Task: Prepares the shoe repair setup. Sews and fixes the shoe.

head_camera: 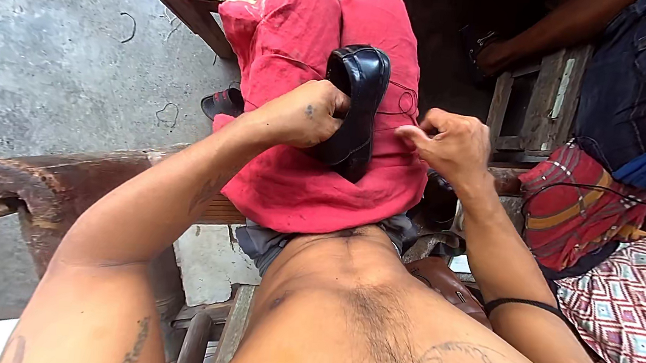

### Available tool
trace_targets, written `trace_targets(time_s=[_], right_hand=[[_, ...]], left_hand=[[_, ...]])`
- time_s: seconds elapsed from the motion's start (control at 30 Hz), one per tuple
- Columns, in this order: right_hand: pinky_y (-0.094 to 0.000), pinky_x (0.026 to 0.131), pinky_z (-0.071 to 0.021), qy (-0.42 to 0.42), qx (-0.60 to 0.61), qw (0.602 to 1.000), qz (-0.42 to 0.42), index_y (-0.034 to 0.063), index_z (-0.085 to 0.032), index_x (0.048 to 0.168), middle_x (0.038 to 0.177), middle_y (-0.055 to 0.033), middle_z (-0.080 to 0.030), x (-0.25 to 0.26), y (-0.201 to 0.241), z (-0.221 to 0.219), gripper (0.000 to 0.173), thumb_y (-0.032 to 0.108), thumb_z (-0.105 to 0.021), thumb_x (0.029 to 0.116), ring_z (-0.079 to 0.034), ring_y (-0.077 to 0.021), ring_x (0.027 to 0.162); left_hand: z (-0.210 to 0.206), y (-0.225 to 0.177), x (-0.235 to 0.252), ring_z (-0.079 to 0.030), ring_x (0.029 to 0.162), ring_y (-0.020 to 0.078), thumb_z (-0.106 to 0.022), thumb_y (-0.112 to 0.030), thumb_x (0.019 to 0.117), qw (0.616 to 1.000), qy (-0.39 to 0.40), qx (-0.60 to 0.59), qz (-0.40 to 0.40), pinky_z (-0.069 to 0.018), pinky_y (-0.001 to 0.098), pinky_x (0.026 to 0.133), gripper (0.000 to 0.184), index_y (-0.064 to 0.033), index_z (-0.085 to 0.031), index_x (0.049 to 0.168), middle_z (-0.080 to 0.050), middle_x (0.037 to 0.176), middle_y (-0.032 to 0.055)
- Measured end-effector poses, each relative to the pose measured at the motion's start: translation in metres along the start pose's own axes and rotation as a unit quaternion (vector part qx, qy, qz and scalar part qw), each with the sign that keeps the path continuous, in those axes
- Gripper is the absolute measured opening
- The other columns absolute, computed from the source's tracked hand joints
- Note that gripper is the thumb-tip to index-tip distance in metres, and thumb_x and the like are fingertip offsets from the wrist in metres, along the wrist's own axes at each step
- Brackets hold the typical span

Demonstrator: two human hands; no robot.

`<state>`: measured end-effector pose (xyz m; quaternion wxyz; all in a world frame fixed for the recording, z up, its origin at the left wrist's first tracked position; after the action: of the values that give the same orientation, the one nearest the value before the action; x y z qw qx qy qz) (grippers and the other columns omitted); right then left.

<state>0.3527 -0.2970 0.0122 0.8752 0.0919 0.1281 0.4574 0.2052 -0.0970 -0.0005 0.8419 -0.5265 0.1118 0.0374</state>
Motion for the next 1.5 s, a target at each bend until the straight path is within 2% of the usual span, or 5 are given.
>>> trace_targets(time_s=[0.4, 0.7, 0.9, 1.1, 1.5], right_hand=[[-0.0182, 0.058, -0.0468, 0.156, 0.43, 0.879, 0.132, 0.0132, -0.068, 0.079, 0.073, 0.0104, -0.062, -0.036, -0.008, -0.022, 0.036, 0.047, -0.076, 0.0883, -0.056, 0.0029, 0.066], [-0.0368, 0.08, -0.0559, 0.012, 0.232, 0.969, 0.088, 0.0112, -0.077, 0.106, 0.12, -0.0097, -0.062, 0.0, 0.042, -0.025, 0.017, 0.021, -0.064, 0.0998, -0.063, -0.0161, 0.095], [-0.0211, 0.05, -0.0498, 0.099, 0.689, 0.718, 0.013, 0.0123, -0.06, 0.11, 0.078, 0.0031, -0.064, -0.006, 0.019, 0.004, 0.01, 0.014, -0.052, 0.1048, -0.055, -0.0051, 0.055], [-0.0327, 0.069, -0.0488, -0.044, 0.194, 0.98, -0.003, 0.0107, -0.079, 0.099, 0.084, -0.0018, -0.065, 0.007, 0.016, 0.008, 0.027, 0.032, -0.063, 0.1007, -0.058, -0.0108, 0.073], [-0.0367, 0.088, -0.0575, 0.146, 0.155, 0.977, 0.016, 0.0078, -0.076, 0.095, 0.143, -0.0109, -0.055, -0.01, -0.049, 0.016, 0.015, 0.017, -0.064, 0.0976, -0.064, -0.0162, 0.108]], left_hand=[[-0.001, 0.002, -0.007, -0.058, 0.065, 0.0053, -0.061, -0.024, 0.095, 0.996, -0.034, 0.046, -0.07, -0.0448, 0.0328, 0.062, 0.022, -0.0144, -0.069, 0.077, -0.062, 0.07, -0.0042], [-0.004, 0.006, -0.006, -0.059, 0.066, 0.0049, -0.06, -0.024, 0.0959, 0.995, -0.032, 0.051, -0.077, -0.046, 0.0323, 0.062, 0.023, -0.0149, -0.069, 0.077, -0.063, 0.071, -0.0043], [-0.002, 0.002, -0.004, -0.057, 0.063, 0.0119, -0.062, -0.023, 0.0965, 0.994, 0.036, 0.086, -0.05, -0.0436, 0.0384, 0.059, 0.027, -0.0119, -0.064, 0.072, -0.059, 0.066, 0.0], [-0.003, 0.007, -0.003, -0.056, 0.062, 0.0099, -0.061, -0.023, 0.096, 0.994, 0.032, 0.073, -0.076, -0.0437, 0.0371, 0.058, 0.027, -0.0132, -0.063, 0.071, -0.058, 0.065, -0.0016], [0.005, 0.006, -0.027, -0.069, 0.085, 0.0319, -0.051, -0.019, 0.0985, 0.978, -0.035, 0.2, -0.056, -0.0508, 0.0567, 0.067, 0.023, -0.008, -0.067, 0.085, -0.068, 0.086, 0.0117]])
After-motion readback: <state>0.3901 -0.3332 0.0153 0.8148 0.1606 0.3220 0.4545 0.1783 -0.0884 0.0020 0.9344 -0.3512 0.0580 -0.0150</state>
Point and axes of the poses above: each hand's wrist, its own x-axis towards the middle knuckle, its own z-axis out of the back of the hand, y = z × x, the point moved 5 cm from there along x, towards the middle knuckle
